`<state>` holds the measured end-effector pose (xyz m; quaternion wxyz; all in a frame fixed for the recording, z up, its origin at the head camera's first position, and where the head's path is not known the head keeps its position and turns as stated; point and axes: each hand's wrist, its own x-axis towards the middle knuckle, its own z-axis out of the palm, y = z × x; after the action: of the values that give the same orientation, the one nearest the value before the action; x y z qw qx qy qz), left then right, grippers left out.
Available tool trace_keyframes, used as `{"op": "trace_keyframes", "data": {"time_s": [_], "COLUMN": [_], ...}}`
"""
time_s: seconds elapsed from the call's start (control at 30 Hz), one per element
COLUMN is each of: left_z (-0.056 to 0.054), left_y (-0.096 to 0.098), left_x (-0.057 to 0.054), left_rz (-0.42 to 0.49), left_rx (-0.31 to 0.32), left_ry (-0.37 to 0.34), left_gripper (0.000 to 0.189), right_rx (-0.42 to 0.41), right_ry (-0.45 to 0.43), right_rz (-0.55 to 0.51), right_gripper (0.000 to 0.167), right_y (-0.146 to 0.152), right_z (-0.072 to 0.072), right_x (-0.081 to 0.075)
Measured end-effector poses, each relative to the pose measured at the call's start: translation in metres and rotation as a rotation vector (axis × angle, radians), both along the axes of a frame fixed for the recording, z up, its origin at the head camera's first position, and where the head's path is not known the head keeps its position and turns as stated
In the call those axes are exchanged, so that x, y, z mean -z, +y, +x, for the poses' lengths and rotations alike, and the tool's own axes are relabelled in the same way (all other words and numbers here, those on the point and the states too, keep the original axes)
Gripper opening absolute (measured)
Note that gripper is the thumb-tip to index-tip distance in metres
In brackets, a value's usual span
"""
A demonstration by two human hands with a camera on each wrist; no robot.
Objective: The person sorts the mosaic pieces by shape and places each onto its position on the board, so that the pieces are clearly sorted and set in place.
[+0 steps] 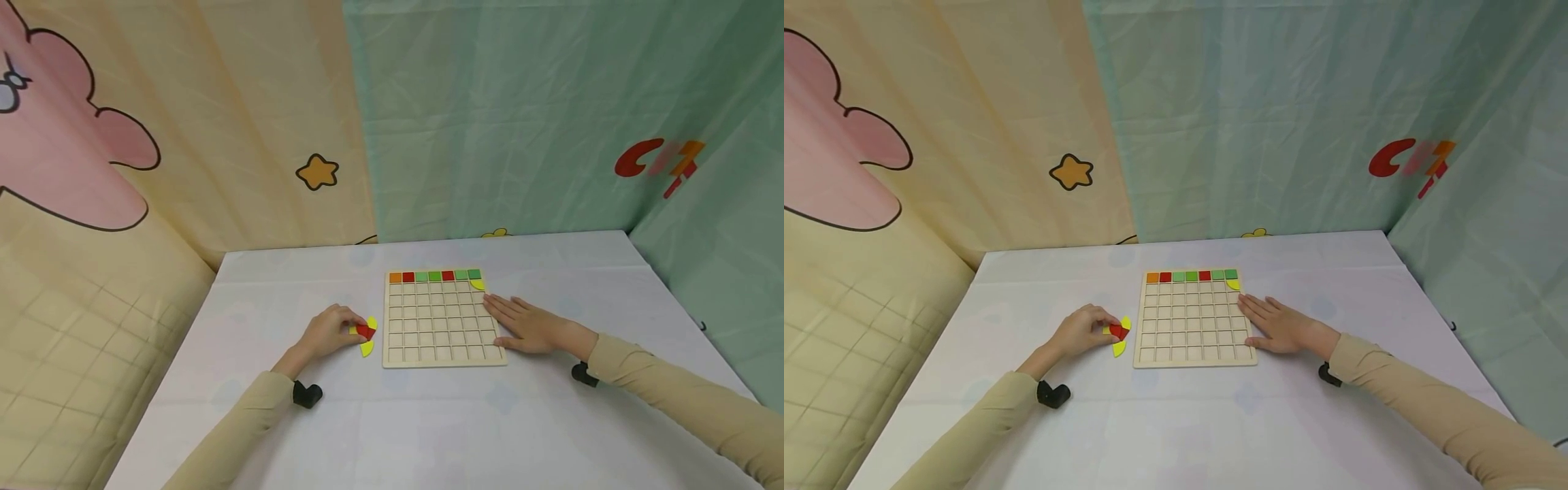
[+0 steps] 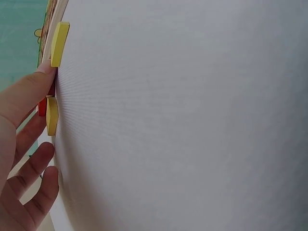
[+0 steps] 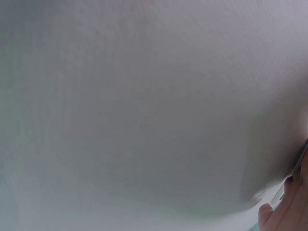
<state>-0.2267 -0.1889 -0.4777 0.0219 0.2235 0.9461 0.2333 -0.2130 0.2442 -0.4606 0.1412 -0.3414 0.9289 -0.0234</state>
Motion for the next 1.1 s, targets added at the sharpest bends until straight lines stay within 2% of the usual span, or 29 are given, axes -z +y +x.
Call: {"op": "trace_keyframes", "data": {"time_s": [0.27,0.63,0.87,1.1], "left_z": [0.001,0.000,-0.003,-0.009], "left_y": [-0.001,0.001,0.009,0.022], "left_x": [-0.002,-0.007,-0.010,-0.013], "left_rz": [0.008,0.065,0.059,0.061], "left_rx": [-0.001,-0.021,-0.022,-0.055], "left_ry": [0.005,0.086,0.100,0.112], "left_gripper": [0.033,0.030,0.028,0.026], "right_rx": [0.004,-0.013,-0.014,-0.014], "right_ry": [-0.002,0.040,0.032,0.041], "right_rz": [0.024,-0.015,-0.021,-0.014], "right_gripper": [0.081,0.081,0.080,0.080], "right_y": [-0.001,0.002,0.002,0.003], "right_z": [-0.001,-0.002,-0.002,-0.001], "right_x": [-0.001,0.006,0.006,0.006]}}
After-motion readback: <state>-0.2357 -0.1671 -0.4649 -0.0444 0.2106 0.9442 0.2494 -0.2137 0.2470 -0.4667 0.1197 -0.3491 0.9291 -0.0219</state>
